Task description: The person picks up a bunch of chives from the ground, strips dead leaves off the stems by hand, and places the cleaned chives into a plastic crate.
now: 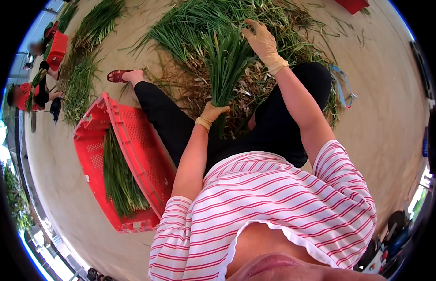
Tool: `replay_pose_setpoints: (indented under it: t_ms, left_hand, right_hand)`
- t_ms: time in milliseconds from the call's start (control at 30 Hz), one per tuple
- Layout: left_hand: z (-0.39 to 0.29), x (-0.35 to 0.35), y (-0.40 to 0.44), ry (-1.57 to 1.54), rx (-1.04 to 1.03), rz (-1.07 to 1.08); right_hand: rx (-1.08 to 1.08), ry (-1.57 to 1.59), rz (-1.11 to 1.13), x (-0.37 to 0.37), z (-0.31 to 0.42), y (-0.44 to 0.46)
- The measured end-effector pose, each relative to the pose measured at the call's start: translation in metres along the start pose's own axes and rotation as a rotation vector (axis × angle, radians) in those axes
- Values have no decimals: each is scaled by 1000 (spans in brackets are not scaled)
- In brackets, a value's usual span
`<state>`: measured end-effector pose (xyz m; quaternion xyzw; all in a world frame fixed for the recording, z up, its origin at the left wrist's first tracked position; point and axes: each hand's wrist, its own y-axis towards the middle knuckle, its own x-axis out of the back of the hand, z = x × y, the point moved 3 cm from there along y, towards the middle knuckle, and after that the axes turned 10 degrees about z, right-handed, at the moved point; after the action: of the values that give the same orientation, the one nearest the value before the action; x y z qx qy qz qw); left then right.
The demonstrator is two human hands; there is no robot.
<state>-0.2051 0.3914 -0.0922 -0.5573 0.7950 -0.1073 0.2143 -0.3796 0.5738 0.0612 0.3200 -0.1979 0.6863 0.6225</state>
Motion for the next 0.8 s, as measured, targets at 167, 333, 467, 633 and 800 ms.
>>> replay_pose_setpoints:
  t_ms: [167, 333, 467, 633, 800]
  left_hand:
    - [7, 7, 5, 11, 8, -35]
    - [8, 6, 6, 23, 41, -49]
    - [5, 3, 4, 29, 15, -58]
    - [9, 5, 8, 42, 13, -47]
    - [4, -2, 7, 73, 32, -52]
  right_hand:
    - [209, -20, 93, 22, 25, -16]
    - [507, -422, 213, -13, 37, -32]
    - [499, -499, 249, -25, 43, -35]
    - [284, -213, 212, -27, 34, -33]
    - [-97, 597, 66, -6, 14, -15]
